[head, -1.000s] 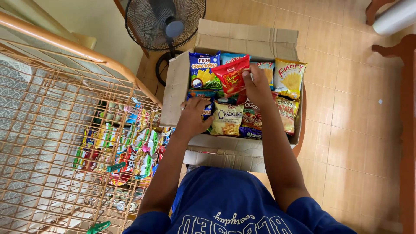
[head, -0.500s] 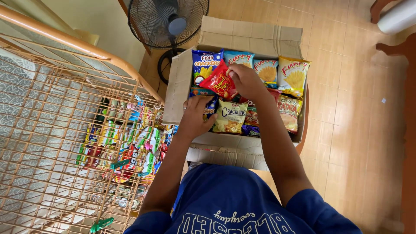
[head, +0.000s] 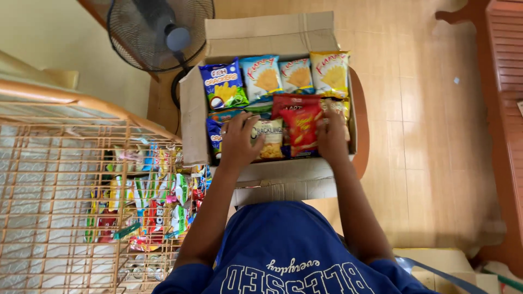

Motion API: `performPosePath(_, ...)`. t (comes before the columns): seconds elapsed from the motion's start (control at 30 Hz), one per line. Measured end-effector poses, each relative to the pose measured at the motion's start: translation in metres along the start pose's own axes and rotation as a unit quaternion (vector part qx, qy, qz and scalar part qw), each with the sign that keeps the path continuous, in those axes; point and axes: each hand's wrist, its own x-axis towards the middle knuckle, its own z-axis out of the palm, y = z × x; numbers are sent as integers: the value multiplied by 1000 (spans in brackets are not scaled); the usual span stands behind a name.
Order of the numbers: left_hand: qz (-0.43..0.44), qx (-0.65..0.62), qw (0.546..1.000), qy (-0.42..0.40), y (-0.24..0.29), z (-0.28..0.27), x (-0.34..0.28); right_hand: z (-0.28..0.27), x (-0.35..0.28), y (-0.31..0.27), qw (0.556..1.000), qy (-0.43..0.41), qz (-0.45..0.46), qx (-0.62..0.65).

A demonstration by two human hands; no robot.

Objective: Organizing various bags of snacks into a cardboard box and sealing it with tape.

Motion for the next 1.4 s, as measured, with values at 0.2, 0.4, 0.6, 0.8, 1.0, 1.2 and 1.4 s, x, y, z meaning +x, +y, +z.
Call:
performPosePath(0.2, -2, 22, 1000, -11, 9, -4, 5, 1, -15, -53, 984, -67, 160, -36)
performPosePath(0.4, -22, 44, 998, 25, 28, -2, 5, -24, -3, -91, 996, -62, 30, -57)
performPosePath(0.6, -111, 133, 985, -18, 17, 2, 2, -1, -13, -82, 981, -156, 47, -109)
performPosePath(0.8, -96, 135, 985, -43, -5, 24, -7, 0, -10, -80, 979, -173, 55, -96)
performPosePath(1.0, -101, 152, 981, -66, -5, 22, -2, -1, -8, -78, 978, -175, 46, -107)
performPosePath(1.2, -72, 69, 995, -26, 2, -3, 0, -15, 11, -90, 991, -115, 55, -42)
performPosePath(1.4, -135, 10, 984, 114, -44, -40, -6, -25, 23, -76, 991, -85, 98, 35)
